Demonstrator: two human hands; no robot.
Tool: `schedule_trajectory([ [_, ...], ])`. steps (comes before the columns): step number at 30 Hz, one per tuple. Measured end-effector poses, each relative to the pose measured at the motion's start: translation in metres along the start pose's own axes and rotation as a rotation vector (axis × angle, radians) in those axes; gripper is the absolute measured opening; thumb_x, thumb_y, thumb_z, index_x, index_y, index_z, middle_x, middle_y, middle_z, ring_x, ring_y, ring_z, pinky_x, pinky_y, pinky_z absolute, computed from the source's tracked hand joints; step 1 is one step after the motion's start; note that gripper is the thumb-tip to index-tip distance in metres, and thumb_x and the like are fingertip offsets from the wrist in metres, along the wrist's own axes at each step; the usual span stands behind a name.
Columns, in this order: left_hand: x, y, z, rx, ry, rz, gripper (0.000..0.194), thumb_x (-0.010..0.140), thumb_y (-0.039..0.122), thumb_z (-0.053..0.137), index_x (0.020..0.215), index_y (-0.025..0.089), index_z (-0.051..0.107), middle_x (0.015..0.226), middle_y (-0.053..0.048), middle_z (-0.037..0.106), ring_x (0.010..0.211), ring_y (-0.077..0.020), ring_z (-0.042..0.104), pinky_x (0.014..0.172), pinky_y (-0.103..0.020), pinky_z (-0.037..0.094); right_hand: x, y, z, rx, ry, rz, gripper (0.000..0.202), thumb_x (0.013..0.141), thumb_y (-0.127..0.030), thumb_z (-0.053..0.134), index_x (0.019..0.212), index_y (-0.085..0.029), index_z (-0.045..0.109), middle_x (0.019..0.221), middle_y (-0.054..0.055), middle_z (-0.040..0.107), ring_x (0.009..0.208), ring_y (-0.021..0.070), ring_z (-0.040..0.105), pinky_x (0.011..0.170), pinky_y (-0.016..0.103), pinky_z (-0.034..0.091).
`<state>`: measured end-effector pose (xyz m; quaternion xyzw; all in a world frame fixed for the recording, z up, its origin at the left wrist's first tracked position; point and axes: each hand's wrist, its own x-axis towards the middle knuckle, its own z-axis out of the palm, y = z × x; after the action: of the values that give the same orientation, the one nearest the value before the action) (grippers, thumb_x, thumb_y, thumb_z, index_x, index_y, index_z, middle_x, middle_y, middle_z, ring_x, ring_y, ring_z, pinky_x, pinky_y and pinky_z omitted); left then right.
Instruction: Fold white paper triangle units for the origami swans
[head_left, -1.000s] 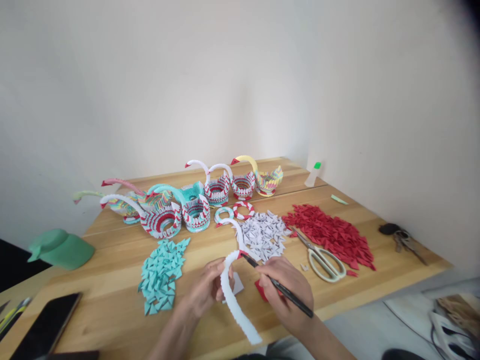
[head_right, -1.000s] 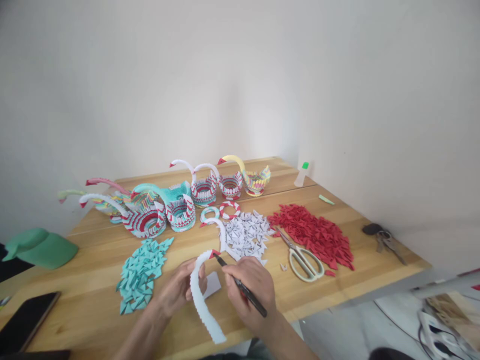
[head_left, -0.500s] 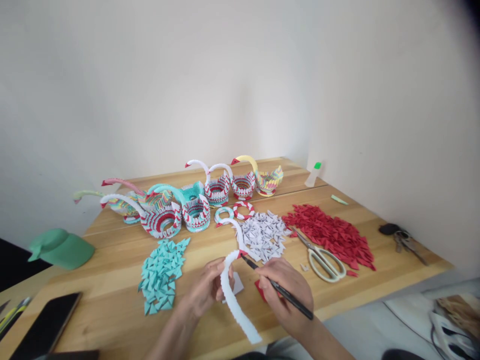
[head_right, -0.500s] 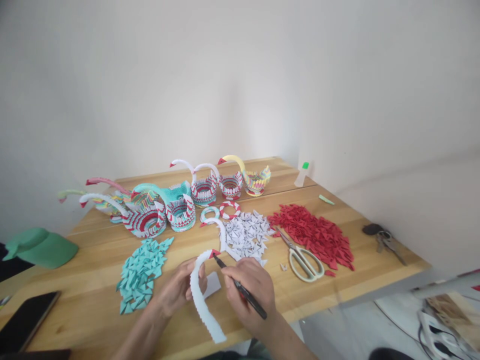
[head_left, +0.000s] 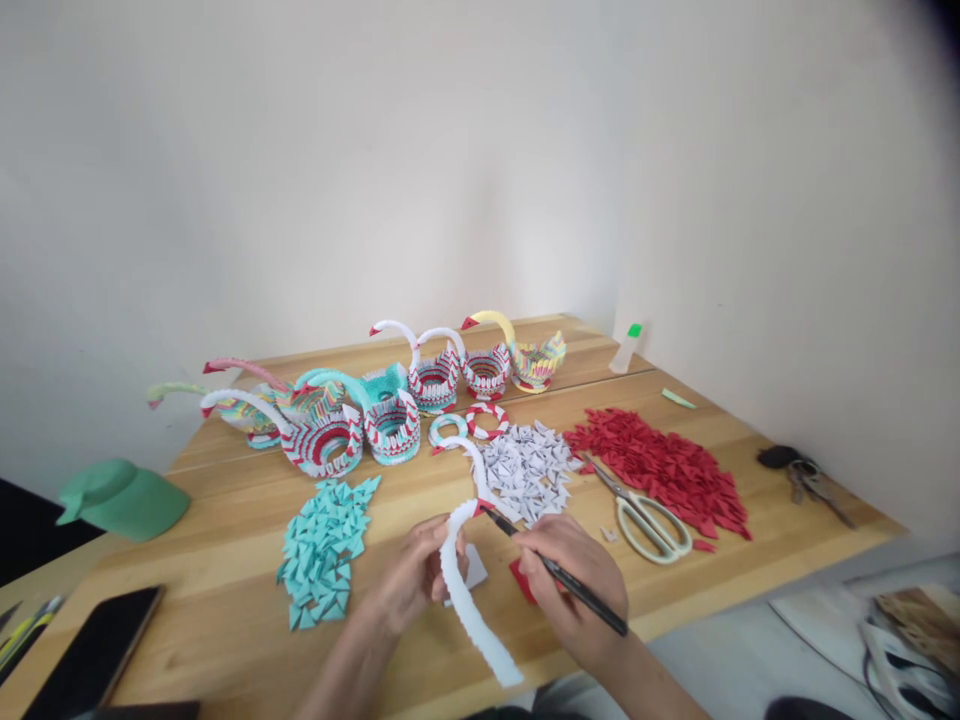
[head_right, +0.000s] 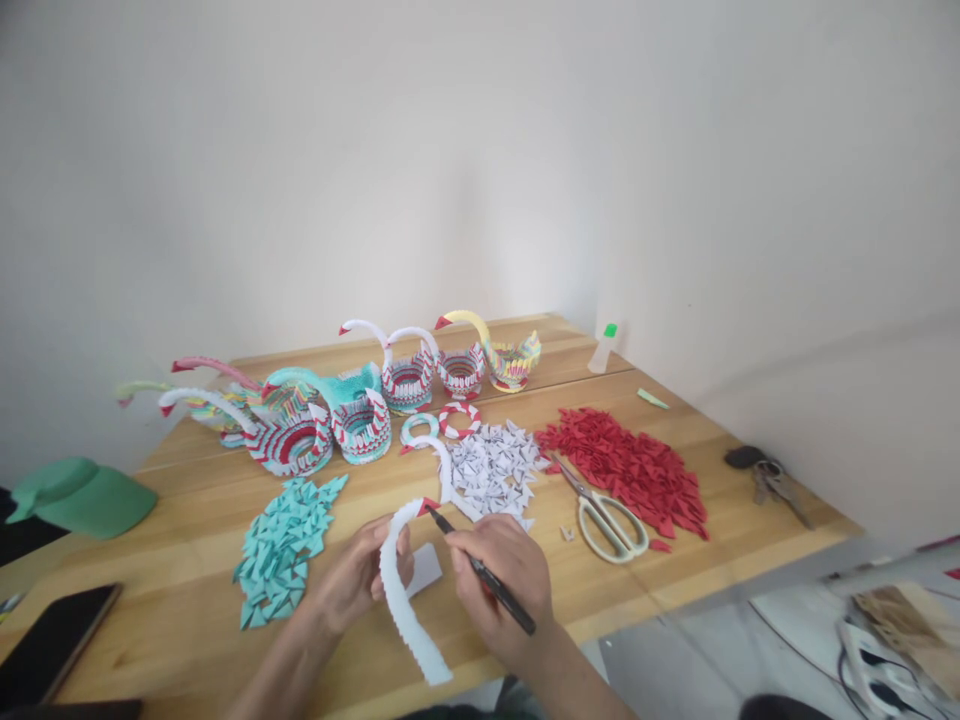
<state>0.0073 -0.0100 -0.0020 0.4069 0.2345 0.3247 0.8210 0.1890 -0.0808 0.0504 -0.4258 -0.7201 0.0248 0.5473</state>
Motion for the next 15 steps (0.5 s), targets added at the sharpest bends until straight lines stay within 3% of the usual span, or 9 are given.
schedule_trajectory([
  [8,0.002,-0.0011,-0.0012,-0.012,0.04,-0.006,0.033,0.081,0.045,0.053,0.069,0.014,0.056,0.035,0.007,0.035,0.033,-0.0066,0.028,0.04,-0.019,0.026,-0.0061,0.0004,-0.0063,0.055,0.078,0.036,0.026,0.081,-0.007,0.049,0.101,-0.021,0.057,0.069,0.002,0.062,0.071,0.0193,0.061,0.073,0.038,0.049],
  [15,0.0033,0.0004,-0.0018,-0.028,0.03,0.017,0.031,0.083,0.041,0.052,0.07,0.013,0.057,0.035,0.007,0.036,0.033,-0.0062,0.028,0.041,-0.019,0.028,-0.0101,0.002,-0.0052,0.001,0.087,0.054,0.024,0.081,-0.009,0.051,0.099,-0.022,0.058,0.07,0.002,0.063,0.072,0.0192,0.063,0.068,0.033,0.05],
])
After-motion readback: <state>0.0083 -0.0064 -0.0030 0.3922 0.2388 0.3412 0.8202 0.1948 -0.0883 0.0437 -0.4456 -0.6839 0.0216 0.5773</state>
